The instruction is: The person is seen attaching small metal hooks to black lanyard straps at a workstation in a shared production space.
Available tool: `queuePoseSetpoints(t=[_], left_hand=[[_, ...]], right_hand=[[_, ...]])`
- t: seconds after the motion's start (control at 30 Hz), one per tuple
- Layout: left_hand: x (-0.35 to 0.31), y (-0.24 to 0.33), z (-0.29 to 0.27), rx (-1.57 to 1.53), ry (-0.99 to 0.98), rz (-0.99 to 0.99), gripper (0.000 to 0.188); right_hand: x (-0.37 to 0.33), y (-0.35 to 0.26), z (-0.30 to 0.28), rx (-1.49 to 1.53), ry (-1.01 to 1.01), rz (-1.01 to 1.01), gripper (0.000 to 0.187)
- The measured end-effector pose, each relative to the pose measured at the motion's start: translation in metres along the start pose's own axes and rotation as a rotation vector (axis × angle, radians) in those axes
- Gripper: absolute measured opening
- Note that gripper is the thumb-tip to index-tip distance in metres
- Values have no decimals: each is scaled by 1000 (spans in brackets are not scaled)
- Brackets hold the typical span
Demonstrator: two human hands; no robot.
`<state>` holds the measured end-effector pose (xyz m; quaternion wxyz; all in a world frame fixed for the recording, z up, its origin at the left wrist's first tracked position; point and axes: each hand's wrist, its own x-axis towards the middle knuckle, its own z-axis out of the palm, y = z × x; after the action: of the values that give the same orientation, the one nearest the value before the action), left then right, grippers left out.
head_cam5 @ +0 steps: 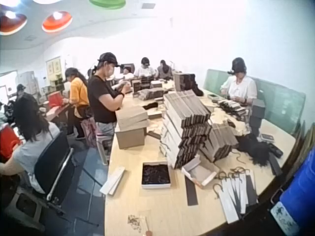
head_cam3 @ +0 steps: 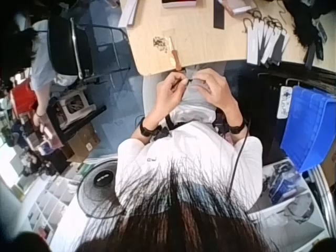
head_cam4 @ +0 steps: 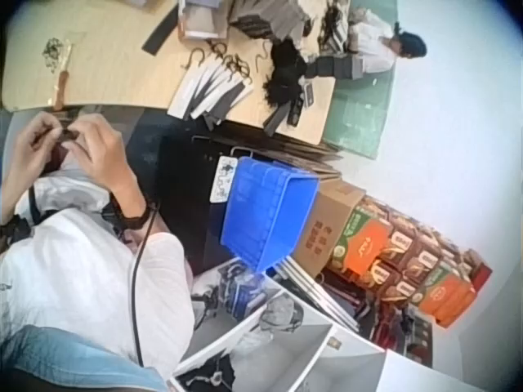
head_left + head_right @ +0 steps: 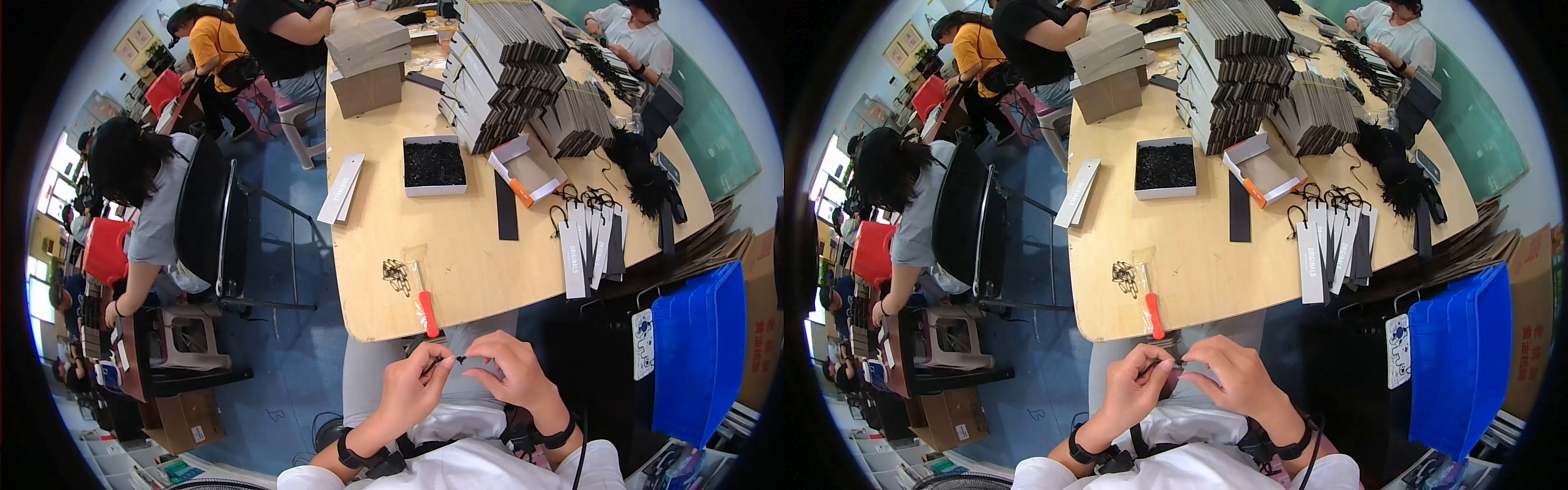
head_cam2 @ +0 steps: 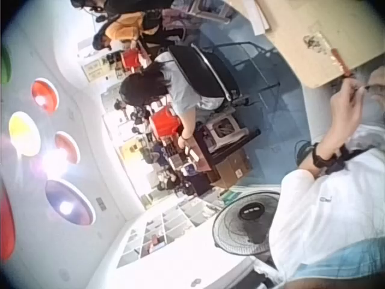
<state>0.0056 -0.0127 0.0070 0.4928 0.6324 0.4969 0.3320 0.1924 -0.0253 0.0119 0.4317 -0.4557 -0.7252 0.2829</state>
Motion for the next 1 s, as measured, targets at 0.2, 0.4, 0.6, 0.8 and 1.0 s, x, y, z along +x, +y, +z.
queuePoseSetpoints(t=[0.2, 0.4, 0.6, 0.8, 1.0], left_hand=[[0, 4, -1, 56, 1, 27, 8], [-2, -1, 2, 18, 19, 33, 8], [-3, -1, 2, 7, 40, 34, 8], [-2, -2, 0, -54, -98, -15, 8], [-5, -2, -9, -4, -92, 45, 7]], right_hand=[[1, 2, 4, -35, 30, 12, 15], [-2, 7, 5, 5, 31, 18, 14], [-7, 11, 4, 20, 15, 48, 26], [-8, 14, 14, 106, -3, 72, 27], [-5, 8, -1, 16, -76, 61, 11]])
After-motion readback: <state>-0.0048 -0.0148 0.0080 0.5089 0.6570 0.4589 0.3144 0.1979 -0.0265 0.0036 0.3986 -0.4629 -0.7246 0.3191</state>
